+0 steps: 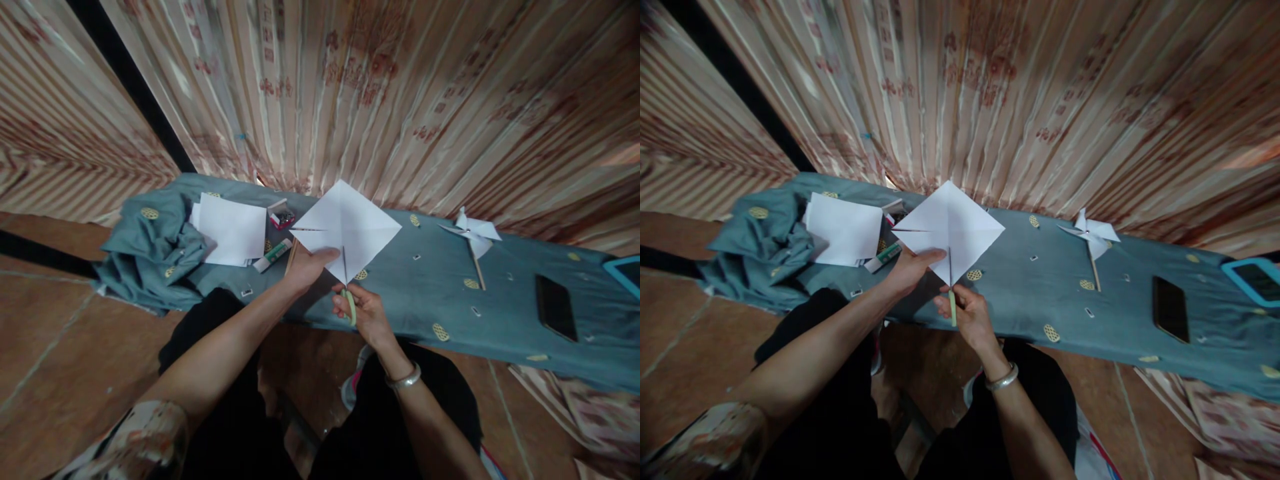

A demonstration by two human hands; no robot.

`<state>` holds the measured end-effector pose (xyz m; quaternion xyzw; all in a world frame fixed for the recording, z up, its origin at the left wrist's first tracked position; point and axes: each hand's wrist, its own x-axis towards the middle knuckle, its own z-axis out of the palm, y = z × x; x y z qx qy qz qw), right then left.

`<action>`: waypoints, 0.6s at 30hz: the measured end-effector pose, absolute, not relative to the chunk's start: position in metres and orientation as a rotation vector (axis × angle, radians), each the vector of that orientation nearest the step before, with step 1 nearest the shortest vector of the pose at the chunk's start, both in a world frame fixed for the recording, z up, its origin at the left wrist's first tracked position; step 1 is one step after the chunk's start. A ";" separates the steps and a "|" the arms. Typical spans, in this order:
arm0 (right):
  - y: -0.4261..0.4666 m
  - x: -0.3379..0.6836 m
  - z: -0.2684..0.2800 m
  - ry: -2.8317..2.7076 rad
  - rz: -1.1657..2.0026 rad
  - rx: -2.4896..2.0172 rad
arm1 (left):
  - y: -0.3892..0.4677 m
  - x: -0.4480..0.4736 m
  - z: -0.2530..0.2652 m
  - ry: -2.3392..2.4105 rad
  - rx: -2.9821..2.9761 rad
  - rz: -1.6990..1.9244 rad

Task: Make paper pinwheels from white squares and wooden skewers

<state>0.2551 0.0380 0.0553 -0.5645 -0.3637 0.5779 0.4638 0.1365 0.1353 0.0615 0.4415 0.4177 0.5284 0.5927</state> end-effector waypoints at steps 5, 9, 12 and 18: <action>0.038 0.255 0.056 -0.906 1.425 -1.394 | 0.135 0.137 0.064 0.973 1.013 1.222; 0.039 0.256 0.058 -0.907 1.395 -1.397 | 0.132 0.139 0.065 0.931 0.969 1.198; 0.039 0.256 0.058 -0.932 1.367 -1.391 | 0.128 0.140 0.065 0.926 0.949 1.161; 0.039 0.257 0.057 -0.952 1.355 -1.388 | 0.126 0.140 0.067 0.910 0.922 1.144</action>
